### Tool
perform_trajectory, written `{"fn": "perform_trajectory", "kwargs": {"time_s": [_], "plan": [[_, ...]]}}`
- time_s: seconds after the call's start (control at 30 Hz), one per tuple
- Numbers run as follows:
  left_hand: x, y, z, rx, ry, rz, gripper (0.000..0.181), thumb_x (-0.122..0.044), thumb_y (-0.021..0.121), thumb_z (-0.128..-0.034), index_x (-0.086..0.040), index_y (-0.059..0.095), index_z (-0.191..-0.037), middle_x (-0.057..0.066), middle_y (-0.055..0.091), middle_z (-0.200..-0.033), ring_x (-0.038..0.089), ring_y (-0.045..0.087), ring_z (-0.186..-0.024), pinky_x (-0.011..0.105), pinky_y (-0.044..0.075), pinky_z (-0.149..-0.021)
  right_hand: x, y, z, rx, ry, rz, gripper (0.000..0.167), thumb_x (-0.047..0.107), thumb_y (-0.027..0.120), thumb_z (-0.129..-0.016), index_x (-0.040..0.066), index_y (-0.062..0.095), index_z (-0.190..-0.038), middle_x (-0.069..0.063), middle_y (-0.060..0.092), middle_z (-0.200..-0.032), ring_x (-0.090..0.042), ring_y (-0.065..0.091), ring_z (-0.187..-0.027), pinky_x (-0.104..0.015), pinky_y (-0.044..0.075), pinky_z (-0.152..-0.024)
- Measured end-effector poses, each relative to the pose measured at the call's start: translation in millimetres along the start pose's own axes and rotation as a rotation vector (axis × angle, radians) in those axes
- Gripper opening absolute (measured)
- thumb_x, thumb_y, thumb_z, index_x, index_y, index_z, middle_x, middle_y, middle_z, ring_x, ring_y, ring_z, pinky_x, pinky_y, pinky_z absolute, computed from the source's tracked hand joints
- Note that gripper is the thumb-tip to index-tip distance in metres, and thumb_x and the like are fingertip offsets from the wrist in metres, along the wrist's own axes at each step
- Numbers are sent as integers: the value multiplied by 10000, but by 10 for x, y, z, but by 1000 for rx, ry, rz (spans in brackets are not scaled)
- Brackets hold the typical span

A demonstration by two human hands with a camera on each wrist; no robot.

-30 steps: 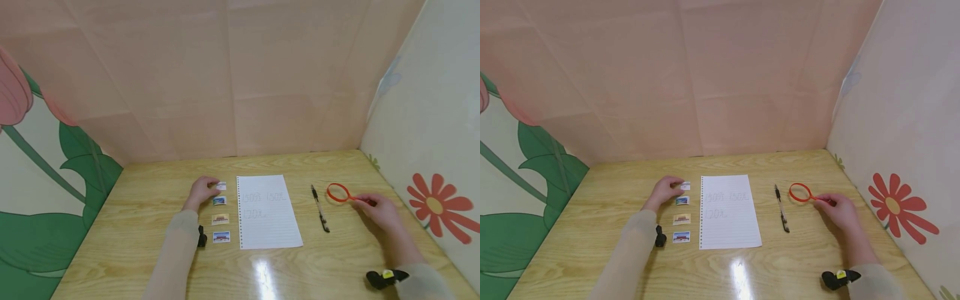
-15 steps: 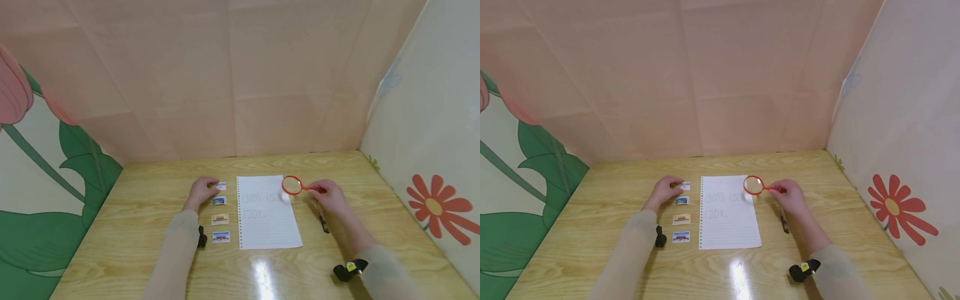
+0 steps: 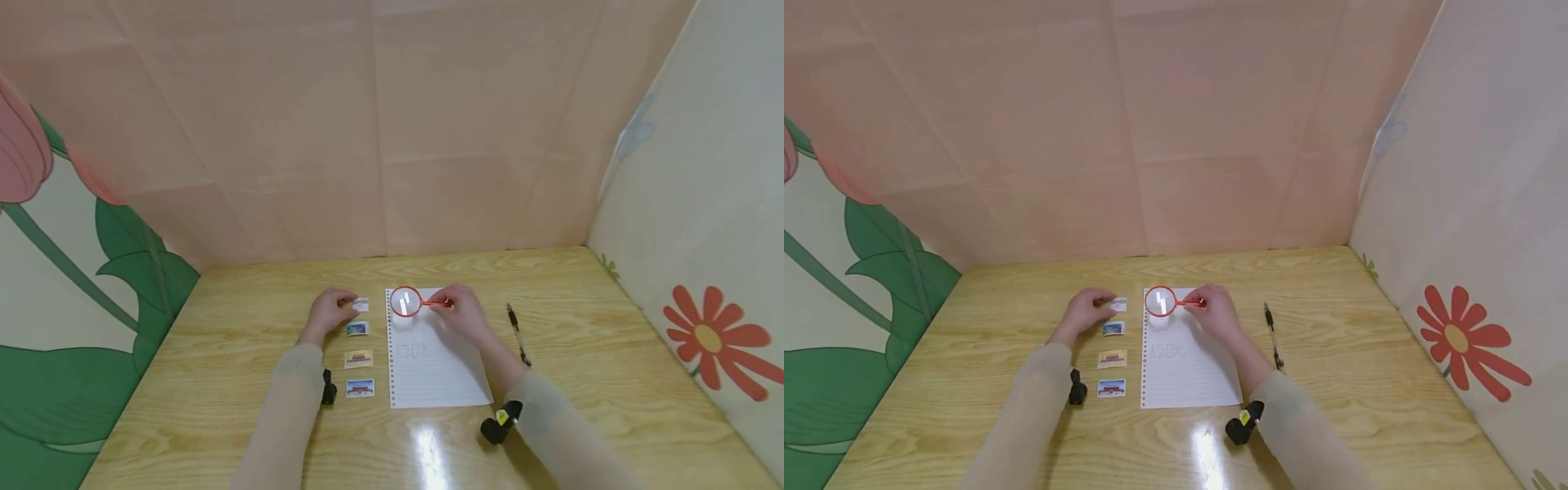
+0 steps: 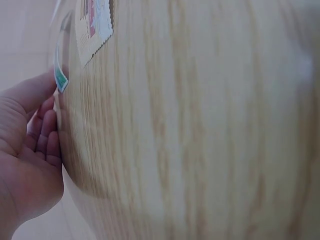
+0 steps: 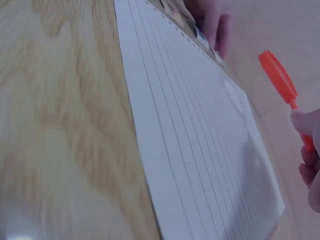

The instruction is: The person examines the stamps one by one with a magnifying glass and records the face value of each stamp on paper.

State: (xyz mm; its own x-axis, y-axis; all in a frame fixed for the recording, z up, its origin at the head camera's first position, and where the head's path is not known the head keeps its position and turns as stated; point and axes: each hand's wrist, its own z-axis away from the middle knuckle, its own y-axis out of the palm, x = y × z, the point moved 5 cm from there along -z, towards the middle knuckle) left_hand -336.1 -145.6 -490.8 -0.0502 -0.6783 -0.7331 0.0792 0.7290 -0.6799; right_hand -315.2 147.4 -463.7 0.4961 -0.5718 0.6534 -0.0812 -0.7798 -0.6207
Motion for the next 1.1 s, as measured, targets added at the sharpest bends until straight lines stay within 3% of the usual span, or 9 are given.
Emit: {"fn": "perform_trajectory", "kwargs": {"time_s": [0.47,0.8,1.1], "plan": [[-22,-1,-5,-9,32,3,346,-126,815,-814,-38,726,-1137,126,651,-1134,288,571,-1056,443,453,-966,273,586,-222,40,99,95,59,75,785,-830,118,750,-852,-25,677,-886,-242,553,-910,-385,458,-801],[-12,21,-25,-32,37,-4,341,-27,803,-781,16,718,-1109,168,638,-1157,318,570,-1085,457,436,-1002,388,756,-263,5,137,132,72,110,802,-816,127,770,-878,-18,675,-877,-234,554,-890,-381,460,-772],[4,15,-20,-47,46,-15,389,3,817,-747,27,713,-1121,181,641,-1157,337,572,-1110,468,421,-1027,432,787,-254,-7,147,153,75,112,803,-802,131,767,-865,-27,671,-896,-265,571,-939,-399,457,-818]]}}
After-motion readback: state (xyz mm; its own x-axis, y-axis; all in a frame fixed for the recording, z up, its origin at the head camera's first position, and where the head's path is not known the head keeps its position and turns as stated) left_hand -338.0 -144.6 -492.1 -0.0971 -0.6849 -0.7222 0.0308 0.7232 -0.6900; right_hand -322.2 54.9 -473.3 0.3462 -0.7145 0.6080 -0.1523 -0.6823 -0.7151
